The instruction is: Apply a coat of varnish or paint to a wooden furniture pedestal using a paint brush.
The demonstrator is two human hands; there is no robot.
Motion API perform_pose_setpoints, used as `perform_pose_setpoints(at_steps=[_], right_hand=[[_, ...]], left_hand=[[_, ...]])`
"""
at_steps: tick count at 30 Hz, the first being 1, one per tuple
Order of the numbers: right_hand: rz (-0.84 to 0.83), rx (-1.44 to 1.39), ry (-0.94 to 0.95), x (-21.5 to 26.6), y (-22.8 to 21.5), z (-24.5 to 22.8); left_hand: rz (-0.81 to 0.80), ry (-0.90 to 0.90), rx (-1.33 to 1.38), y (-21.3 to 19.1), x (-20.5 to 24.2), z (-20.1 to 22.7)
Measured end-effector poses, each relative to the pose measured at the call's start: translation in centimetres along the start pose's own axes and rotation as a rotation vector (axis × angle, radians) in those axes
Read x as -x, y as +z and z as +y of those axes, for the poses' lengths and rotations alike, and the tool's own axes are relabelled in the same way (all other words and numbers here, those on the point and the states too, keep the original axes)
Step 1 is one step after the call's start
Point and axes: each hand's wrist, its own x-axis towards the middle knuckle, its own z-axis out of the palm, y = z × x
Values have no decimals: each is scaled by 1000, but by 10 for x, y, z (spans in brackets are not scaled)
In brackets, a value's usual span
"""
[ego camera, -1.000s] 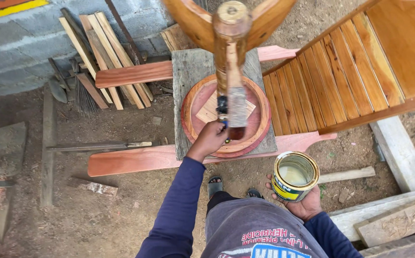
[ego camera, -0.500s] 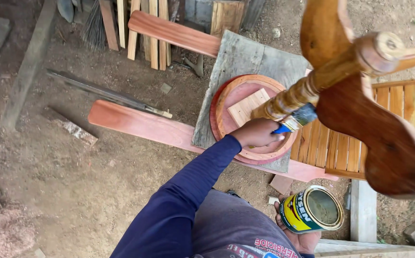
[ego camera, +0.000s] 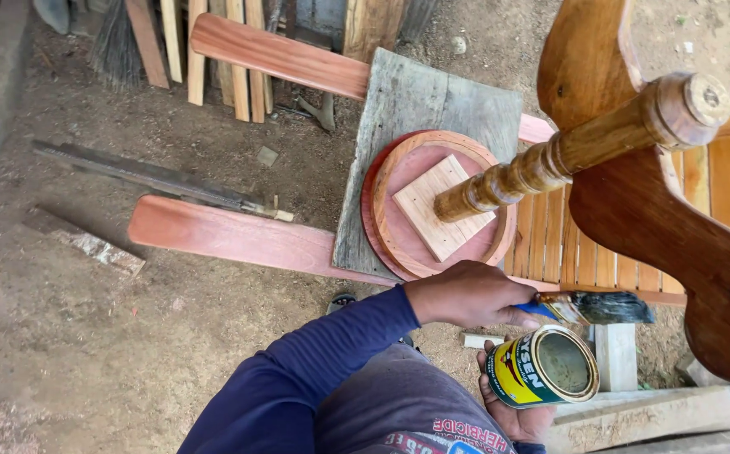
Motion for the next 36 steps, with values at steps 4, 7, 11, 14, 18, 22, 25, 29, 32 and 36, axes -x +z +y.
perform_pose_setpoints(at_steps=[4, 7, 11, 14, 18, 22, 25, 29, 32, 36], right_hand=[[-142, -94, -22, 5, 3, 7], [-110, -76, -38, 9, 2, 8], [-153, -157, -28, 14, 5, 6], [-156, -162, -44, 18, 0, 3], [-148, -171, -49, 19, -9, 2], [-234, -204, -32, 23, -22, 6], [-213, -216, -11, 26, -30, 8], [-217, -218, -2, 31, -42, 14], [-218, -226, 17, 36, -43, 18], [-250, -232, -4, 40, -39, 23]], left_hand=[[24, 23, 47, 5, -18, -29], [-72, -158, 31, 0, -28, -52], [97, -121, 67, -1, -27, -85], [215, -135, 96, 5, -25, -93], [257, -218, 201, 14, -30, -97], [229, -253, 136, 32, -44, -96], [151, -282, 435, 49, -44, -67], [194, -196, 682, 70, -31, -26], [221, -130, 687, 63, -20, 8], [149, -37, 611, 43, -9, 47]])
